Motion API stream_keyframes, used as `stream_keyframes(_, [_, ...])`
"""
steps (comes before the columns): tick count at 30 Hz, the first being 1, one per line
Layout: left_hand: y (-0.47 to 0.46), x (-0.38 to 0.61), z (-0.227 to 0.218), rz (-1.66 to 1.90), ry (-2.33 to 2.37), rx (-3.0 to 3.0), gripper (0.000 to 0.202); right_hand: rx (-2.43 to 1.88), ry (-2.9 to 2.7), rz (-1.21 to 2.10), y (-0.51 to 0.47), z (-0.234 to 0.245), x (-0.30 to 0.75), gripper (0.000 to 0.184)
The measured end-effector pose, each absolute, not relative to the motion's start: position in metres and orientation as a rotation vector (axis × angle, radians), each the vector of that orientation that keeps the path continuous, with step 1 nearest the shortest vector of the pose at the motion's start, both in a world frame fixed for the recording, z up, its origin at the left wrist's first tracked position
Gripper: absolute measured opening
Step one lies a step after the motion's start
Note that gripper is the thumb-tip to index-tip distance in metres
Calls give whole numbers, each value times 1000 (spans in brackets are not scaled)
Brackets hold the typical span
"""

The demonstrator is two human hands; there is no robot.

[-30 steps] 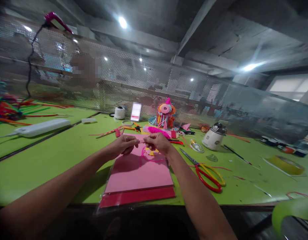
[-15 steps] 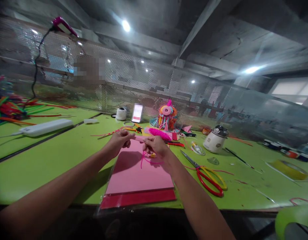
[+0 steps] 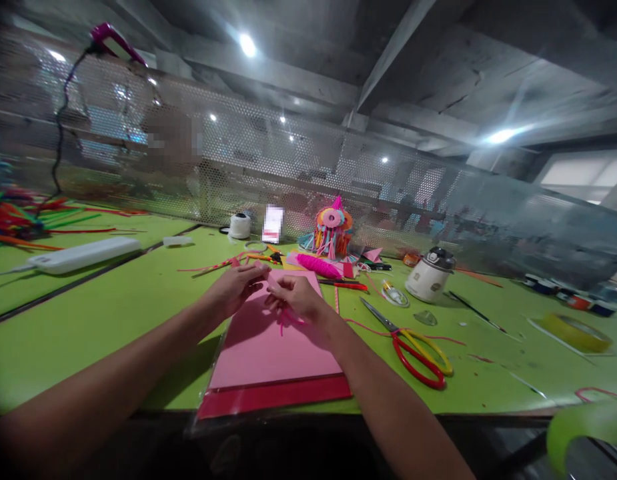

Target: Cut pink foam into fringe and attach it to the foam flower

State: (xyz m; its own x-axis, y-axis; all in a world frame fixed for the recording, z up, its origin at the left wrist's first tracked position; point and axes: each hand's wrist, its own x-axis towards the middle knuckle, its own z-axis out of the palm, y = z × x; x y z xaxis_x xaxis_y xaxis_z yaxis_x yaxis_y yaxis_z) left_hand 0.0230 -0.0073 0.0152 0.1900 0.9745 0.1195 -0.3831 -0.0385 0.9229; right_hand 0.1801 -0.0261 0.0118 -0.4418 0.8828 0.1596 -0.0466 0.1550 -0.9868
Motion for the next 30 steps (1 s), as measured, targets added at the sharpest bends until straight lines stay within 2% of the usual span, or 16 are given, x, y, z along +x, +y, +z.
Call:
stream_keyframes(11, [-11,30,11,1240,620,1128,17,-900,-1584,1160,-31,19,177,30])
stream_keyframes(22, [-10,32,12,1321,772,1210,18,-886,-1576,1309,-31,12,170,38])
stream_keyframes(30, [-14,34,13,1354,666,1196,20,-896,-1598,1211,-32,13,170,33])
